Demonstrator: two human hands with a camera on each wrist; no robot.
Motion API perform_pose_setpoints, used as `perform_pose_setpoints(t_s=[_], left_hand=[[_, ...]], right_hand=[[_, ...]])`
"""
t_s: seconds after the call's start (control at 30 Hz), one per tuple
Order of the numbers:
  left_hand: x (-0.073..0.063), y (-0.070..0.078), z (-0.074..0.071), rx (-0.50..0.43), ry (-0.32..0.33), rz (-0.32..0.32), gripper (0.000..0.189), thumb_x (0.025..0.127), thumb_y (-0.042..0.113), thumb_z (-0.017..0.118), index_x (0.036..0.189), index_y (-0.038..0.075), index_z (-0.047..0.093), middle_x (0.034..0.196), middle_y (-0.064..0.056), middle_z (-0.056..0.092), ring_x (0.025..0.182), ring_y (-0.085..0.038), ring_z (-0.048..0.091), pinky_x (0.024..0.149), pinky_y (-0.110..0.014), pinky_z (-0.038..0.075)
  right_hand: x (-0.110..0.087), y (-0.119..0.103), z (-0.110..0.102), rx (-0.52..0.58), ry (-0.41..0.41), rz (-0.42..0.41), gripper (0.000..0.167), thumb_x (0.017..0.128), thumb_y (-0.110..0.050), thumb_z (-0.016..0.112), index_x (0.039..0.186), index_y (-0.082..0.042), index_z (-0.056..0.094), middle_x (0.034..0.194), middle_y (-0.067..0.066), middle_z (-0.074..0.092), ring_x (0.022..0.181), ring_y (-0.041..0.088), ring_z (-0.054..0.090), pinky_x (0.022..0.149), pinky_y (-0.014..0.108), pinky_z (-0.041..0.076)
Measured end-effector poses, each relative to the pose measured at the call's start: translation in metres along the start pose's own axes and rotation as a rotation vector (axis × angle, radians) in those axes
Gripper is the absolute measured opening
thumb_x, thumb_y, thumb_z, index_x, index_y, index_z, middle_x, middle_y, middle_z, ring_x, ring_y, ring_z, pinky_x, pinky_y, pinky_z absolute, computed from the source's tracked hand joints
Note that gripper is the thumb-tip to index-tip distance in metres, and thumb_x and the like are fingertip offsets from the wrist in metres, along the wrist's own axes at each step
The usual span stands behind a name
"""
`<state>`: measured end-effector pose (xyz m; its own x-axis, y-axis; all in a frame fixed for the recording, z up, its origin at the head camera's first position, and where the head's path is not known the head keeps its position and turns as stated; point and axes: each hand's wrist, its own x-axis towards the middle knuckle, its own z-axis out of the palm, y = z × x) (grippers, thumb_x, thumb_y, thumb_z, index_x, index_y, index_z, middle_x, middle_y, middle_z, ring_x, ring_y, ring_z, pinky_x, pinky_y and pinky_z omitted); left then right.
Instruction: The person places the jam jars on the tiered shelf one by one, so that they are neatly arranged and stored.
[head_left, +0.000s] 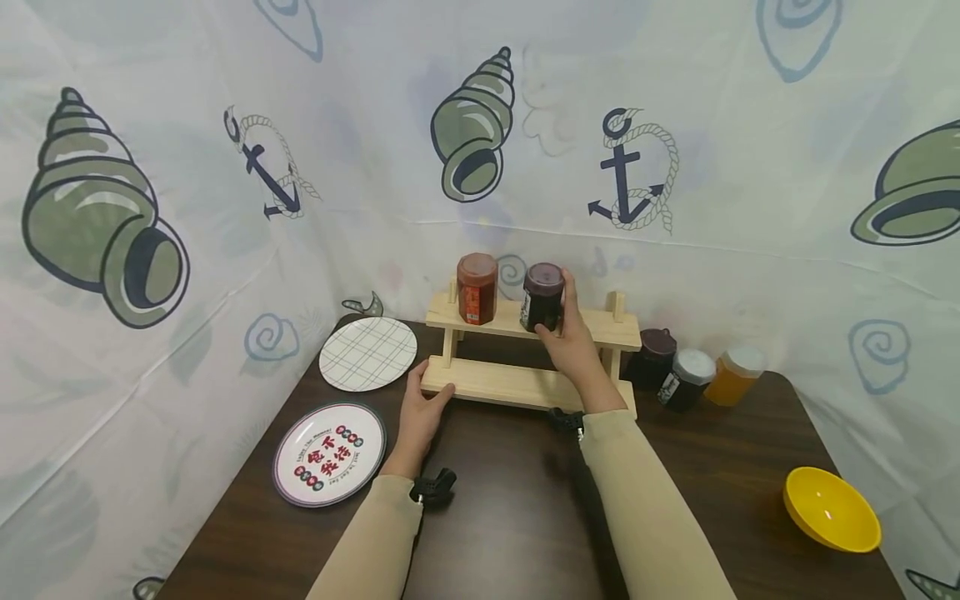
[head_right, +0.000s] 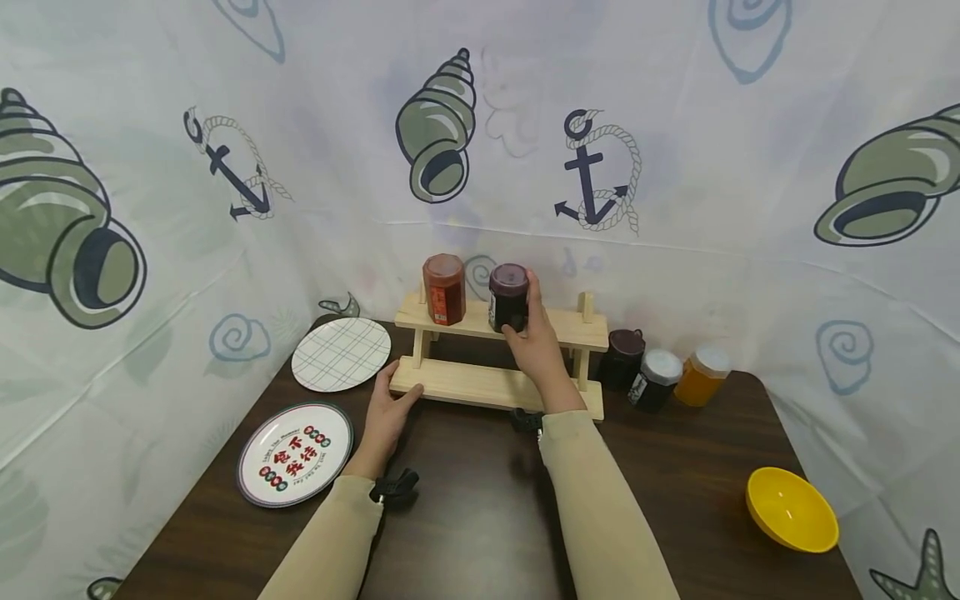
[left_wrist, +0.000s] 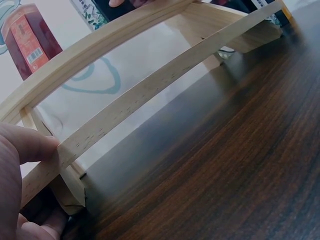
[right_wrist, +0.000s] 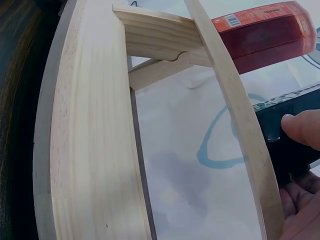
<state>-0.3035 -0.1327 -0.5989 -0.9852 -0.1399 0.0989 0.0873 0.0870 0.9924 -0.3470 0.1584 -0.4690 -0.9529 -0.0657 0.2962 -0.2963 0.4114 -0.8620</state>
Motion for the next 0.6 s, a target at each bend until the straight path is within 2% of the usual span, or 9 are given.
perform_pose_setpoints(t_s=[0.17, 0.37, 0.47, 0.6], left_hand=[[-0.0011, 0.0002, -0.0009, 0.005, -0.001, 0.001, 0.078, 0.103, 0.022, 0.077, 0.169, 0.019, 0.036, 0.172, -0.013, 0.043, 0.157, -0.033, 0.043, 0.129, -0.056, 0.034], [-0.0003, -0.0002, -0.0010, 0.004, 0.002, 0.004, 0.078, 0.103, 0.021, 0.077, 0.169, 0.018, 0.036, 0.172, -0.015, 0.043, 0.156, -0.035, 0.044, 0.128, -0.057, 0.034], [0.0004, -0.0006, -0.0012, 0.002, 0.006, 0.002, 0.078, 0.102, 0.021, 0.078, 0.168, 0.017, 0.037, 0.171, -0.015, 0.044, 0.156, -0.035, 0.044, 0.128, -0.057, 0.034], [0.0010, -0.0017, -0.0011, 0.005, 0.008, 0.003, 0.078, 0.102, 0.020, 0.079, 0.168, 0.016, 0.038, 0.171, -0.015, 0.044, 0.155, -0.035, 0.044, 0.128, -0.057, 0.033]], right_hand=[[0.0005, -0.0012, -0.0001, -0.024, -0.002, 0.016, 0.109, 0.106, -0.012, 0.070, 0.167, -0.063, -0.005, 0.175, 0.026, 0.034, 0.160, 0.046, 0.039, 0.130, 0.065, 0.031], [0.0014, -0.0046, -0.0020, -0.039, -0.034, 0.021, 0.108, 0.108, -0.013, 0.068, 0.171, -0.055, -0.008, 0.174, 0.028, 0.035, 0.159, 0.047, 0.039, 0.130, 0.068, 0.029], [0.0027, -0.0027, -0.0029, 0.000, -0.059, -0.006, 0.108, 0.108, -0.011, 0.067, 0.172, -0.050, -0.011, 0.178, 0.024, 0.027, 0.163, 0.046, 0.033, 0.132, 0.066, 0.025], [-0.0022, 0.0028, -0.0023, 0.117, -0.062, -0.022, 0.114, 0.108, -0.015, 0.068, 0.169, -0.048, -0.022, 0.184, 0.011, 0.012, 0.170, 0.037, 0.017, 0.136, 0.060, 0.017]])
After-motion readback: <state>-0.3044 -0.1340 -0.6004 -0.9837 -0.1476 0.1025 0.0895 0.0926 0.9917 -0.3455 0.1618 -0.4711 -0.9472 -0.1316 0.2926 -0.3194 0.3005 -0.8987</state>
